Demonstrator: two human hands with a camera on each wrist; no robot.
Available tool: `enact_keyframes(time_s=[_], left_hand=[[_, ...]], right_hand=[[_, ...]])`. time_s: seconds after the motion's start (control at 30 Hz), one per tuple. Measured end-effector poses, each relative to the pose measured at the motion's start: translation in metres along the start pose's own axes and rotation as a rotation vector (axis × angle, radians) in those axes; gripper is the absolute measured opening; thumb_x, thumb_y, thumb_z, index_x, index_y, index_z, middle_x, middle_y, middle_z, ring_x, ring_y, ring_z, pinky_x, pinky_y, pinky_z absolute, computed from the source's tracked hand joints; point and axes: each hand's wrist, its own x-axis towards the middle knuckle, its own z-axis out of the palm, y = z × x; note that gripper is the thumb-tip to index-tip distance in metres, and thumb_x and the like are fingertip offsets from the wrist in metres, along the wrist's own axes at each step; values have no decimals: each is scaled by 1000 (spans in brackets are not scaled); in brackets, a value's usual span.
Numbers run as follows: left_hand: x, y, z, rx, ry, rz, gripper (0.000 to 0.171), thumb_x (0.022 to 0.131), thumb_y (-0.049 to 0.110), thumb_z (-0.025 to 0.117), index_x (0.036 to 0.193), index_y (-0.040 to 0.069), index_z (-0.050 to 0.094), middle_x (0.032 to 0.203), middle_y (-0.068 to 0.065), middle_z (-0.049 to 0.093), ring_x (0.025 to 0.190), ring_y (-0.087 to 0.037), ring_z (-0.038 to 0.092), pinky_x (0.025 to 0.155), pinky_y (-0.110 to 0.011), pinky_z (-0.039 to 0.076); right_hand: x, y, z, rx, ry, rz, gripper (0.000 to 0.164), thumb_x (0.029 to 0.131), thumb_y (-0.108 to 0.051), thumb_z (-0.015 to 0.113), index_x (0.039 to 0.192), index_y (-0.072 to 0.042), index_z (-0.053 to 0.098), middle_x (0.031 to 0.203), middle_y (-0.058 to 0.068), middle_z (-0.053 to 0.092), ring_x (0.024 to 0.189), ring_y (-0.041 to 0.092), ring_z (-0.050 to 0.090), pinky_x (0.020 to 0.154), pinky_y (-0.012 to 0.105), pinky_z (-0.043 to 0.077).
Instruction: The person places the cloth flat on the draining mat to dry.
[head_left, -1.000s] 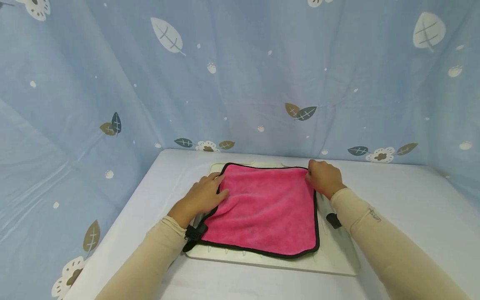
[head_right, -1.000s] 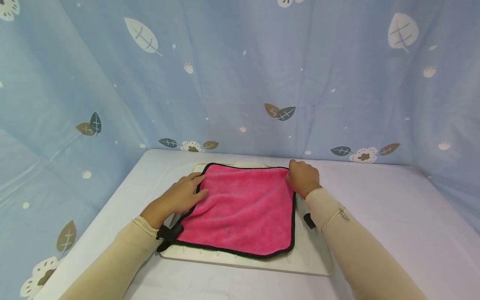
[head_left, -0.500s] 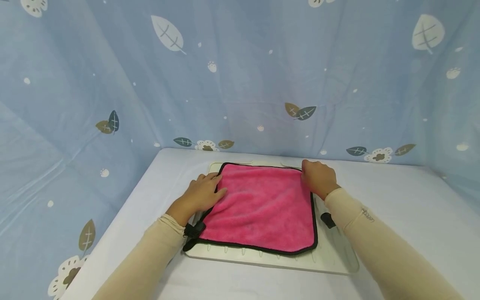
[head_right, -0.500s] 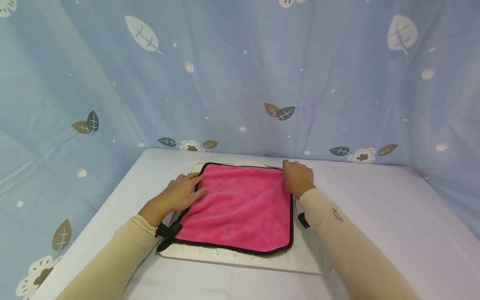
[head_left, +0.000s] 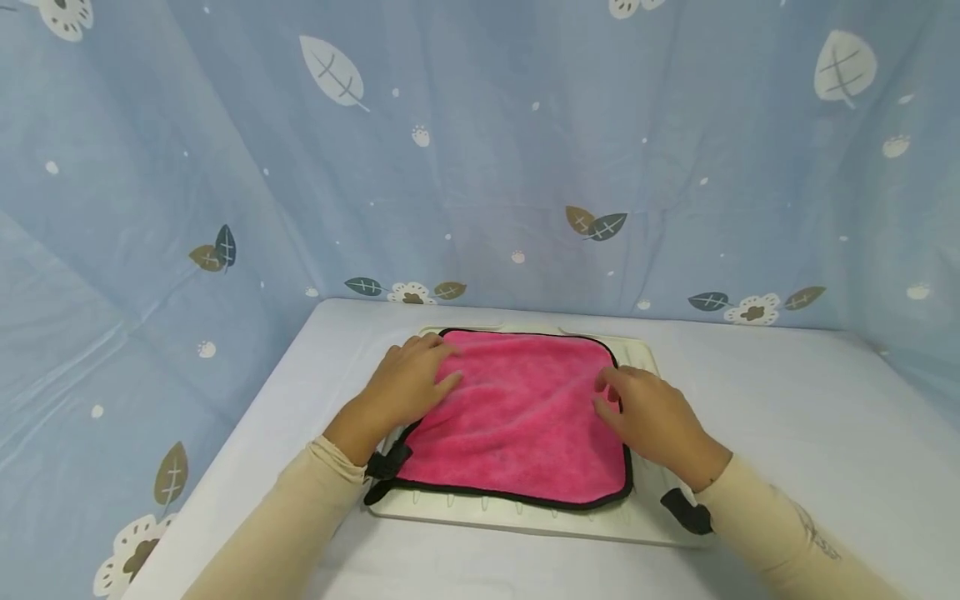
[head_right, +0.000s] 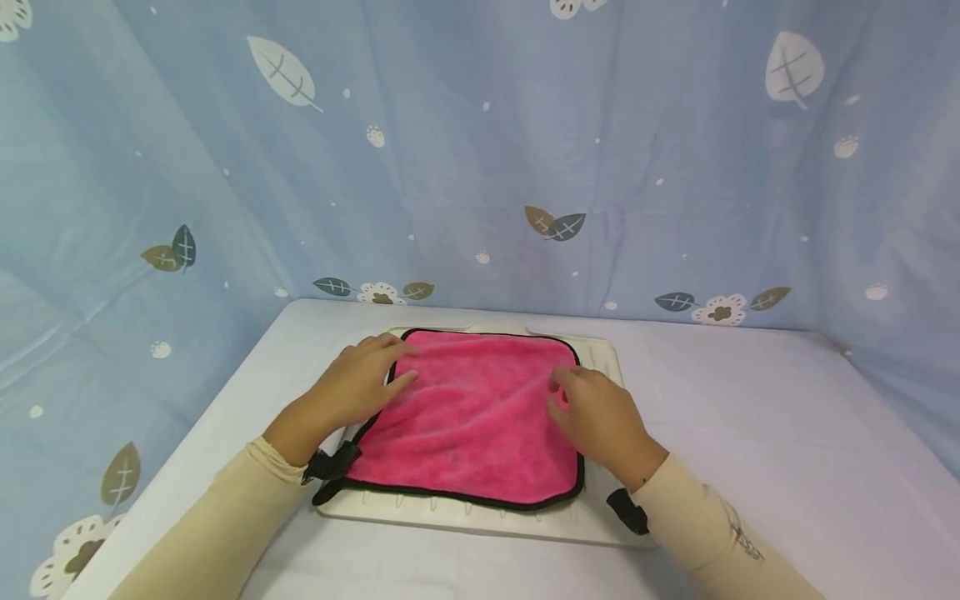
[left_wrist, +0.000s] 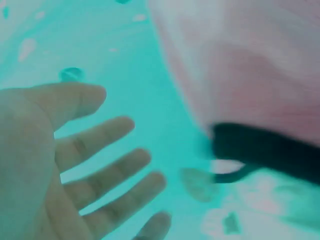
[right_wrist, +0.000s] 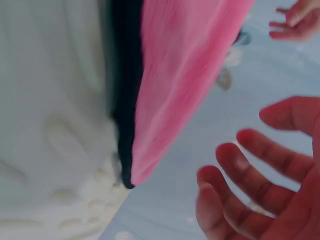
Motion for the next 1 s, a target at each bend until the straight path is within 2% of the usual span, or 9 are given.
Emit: enact_keyframes(time_s=[0.1,0.23,0.4,0.5,0.6,0.73,0.8,0.93,1.0], left_hand=[[-9,10,-16,-40,14,55,35,96,34,66,127,17,67,127,-4,66,119,-27,62,96,-53,48],[-24,21,-26,-89,13,167,30,94,29,71,121,19,69,120,1,68,103,-22,68,96,-46,51],[-45,30,-20,-94,-34,332,23,90,27,75,111,18,71,111,2,65,94,-16,66,88,-36,55],[-58,34,-11,-77,-107,381,21,90,29,75,107,18,71,107,3,66,96,-13,65,89,-35,54],[-68,36,-3,-54,-197,360,22,88,32,77,106,21,71,107,6,66,101,-13,64,93,-36,53],[-75,37,3,-7,-266,292,28,83,34,81,107,24,70,109,7,64,106,-15,61,97,-41,51],[-77,37,6,13,-283,269,30,80,34,83,106,25,68,108,7,63,105,-14,60,96,-41,51],[-79,36,10,44,-279,270,32,79,34,84,104,25,66,105,8,61,102,-13,57,95,-41,51],[-79,36,12,60,-265,271,33,79,35,84,105,24,66,104,8,61,102,-13,57,94,-41,51]], right_hand=[[-20,-11,1,2,14,-55,16,86,-16,77,99,-10,70,94,3,67,87,19,64,69,35,56],[-42,-19,3,-27,29,-120,21,82,-18,80,101,-14,72,102,1,66,98,18,64,82,39,57],[-60,-19,5,-45,-11,-201,23,79,-22,83,100,-21,72,104,-6,63,99,12,60,84,37,56],[-66,-17,7,-22,-52,-262,24,78,-24,84,99,-24,72,101,-10,60,94,7,57,81,34,55],[-68,-14,11,14,-83,-328,28,76,-27,86,99,-23,72,100,-11,60,92,5,56,80,33,54],[-69,-9,16,35,-133,-370,33,75,-28,87,104,-21,72,103,-10,62,95,8,59,82,34,55],[-70,-8,19,36,-133,-393,33,74,-24,88,104,-21,73,102,-10,63,94,9,60,82,33,55],[-69,-5,23,21,-48,-454,28,73,-12,86,96,-20,73,96,-11,62,90,8,59,78,29,55],[-69,-4,24,19,-19,-455,25,74,-10,85,92,-21,72,93,-13,61,87,4,58,75,27,54]])
